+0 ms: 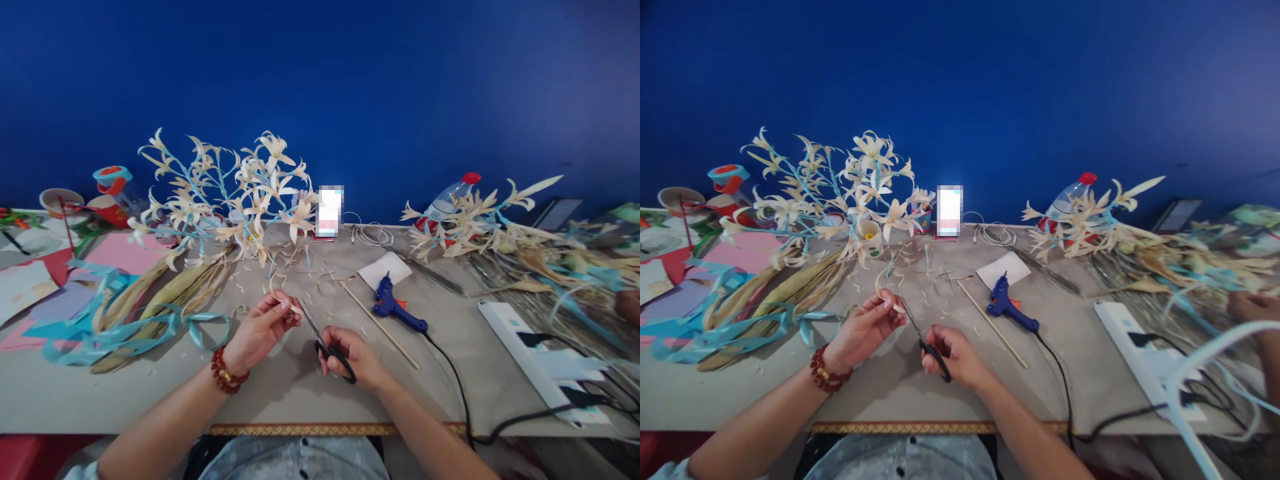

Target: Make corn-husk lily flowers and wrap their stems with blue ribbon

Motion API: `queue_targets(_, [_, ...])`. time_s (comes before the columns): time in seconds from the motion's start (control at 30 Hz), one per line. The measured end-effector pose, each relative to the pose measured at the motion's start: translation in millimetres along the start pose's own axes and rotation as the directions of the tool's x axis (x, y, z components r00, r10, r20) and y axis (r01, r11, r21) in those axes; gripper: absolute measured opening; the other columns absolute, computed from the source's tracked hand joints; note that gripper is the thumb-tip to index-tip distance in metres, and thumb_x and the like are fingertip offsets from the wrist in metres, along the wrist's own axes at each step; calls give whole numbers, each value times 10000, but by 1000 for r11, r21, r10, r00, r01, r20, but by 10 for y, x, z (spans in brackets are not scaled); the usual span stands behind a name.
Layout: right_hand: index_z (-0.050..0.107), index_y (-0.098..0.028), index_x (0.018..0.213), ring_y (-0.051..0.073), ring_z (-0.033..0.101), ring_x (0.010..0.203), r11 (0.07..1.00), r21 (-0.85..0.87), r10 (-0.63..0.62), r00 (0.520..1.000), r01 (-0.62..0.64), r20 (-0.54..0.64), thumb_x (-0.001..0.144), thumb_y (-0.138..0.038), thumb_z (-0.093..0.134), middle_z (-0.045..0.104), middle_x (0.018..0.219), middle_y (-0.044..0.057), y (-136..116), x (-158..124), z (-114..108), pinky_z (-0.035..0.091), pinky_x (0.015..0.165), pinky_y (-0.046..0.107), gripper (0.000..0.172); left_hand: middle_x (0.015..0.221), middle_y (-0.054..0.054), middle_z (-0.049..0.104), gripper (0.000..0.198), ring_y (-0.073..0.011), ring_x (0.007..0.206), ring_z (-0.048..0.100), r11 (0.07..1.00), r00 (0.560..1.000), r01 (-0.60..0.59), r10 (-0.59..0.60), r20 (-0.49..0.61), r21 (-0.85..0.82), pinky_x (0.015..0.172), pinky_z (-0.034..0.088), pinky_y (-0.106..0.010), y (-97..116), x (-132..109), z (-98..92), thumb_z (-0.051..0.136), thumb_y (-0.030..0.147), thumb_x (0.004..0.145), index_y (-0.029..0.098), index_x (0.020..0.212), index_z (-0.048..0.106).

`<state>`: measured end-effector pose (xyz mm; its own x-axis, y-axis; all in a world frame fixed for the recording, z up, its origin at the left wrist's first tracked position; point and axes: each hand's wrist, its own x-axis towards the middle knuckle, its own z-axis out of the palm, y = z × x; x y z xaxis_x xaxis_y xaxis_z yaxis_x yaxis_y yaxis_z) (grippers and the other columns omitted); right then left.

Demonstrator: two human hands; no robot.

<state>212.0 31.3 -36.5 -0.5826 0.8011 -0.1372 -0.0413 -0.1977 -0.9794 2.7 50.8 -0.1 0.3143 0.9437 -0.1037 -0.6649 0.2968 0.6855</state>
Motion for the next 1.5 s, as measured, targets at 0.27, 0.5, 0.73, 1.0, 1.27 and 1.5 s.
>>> queue_targets(0.27, [453, -195, 769, 104, 446, 557, 998, -67, 0, 997, -5, -78, 626, -677, 715, 534, 679, -11, 35, 16, 58, 334, 521, 224, 567, 808, -16, 651, 49, -110, 731, 618, 994, 997, -1, -7, -74, -105, 753, 515, -263, -126, 3, 37, 668, 158, 830, 158, 802, 628])
queue_targets(0.5, [455, -192, 787, 111, 461, 564, 999, -38, -42, 997, 39, -65, 679, -686, 666, 507, 682, -14, 44, 32, 95, 358, 545, 241, 547, 812, -7, 670, 39, -102, 764, 622, 979, 997, -40, 24, -80, -199, 780, 511, -250, -211, 7, 47, 645, 157, 853, 175, 820, 634])
queue_targets(0.73, [447, -201, 779, 104, 469, 548, 1000, -5, -24, 996, 24, -86, 649, -693, 688, 504, 666, -30, 57, 42, 110, 367, 537, 236, 564, 819, 3, 660, 41, -96, 778, 615, 982, 995, -75, 62, -78, -173, 782, 505, -235, -228, 11, 66, 650, 155, 846, 178, 812, 646])
queue_targets(1.0, [447, -202, 753, 106, 506, 513, 1000, 26, -9, 996, 12, -89, 618, -721, 690, 539, 642, -24, 50, 57, 118, 387, 507, 235, 588, 816, -5, 652, 43, -99, 775, 610, 986, 997, -45, 34, -71, -160, 794, 501, -241, -229, 0, 64, 643, 161, 852, 172, 811, 646])
queue_targets(1.27, [454, -196, 717, 82, 452, 500, 999, -33, 18, 991, -23, -135, 588, -698, 725, 516, 609, -44, 21, 47, 116, 345, 485, 211, 585, 780, -9, 642, 37, -105, 729, 606, 988, 995, -13, -2, -96, -153, 760, 503, -248, -211, 2, 62, 664, 178, 835, 165, 812, 638])
queue_targets(1.5, [429, -208, 673, 86, 458, 469, 998, -13, 62, 983, -66, -173, 613, -638, 748, 487, 559, -64, -55, 33, 94, 337, 473, 215, 539, 809, -22, 642, 89, -118, 720, 604, 997, 998, -17, 22, -67, 78, 731, 485, -250, -111, -22, 59, 700, 191, 793, 146, 757, 632])
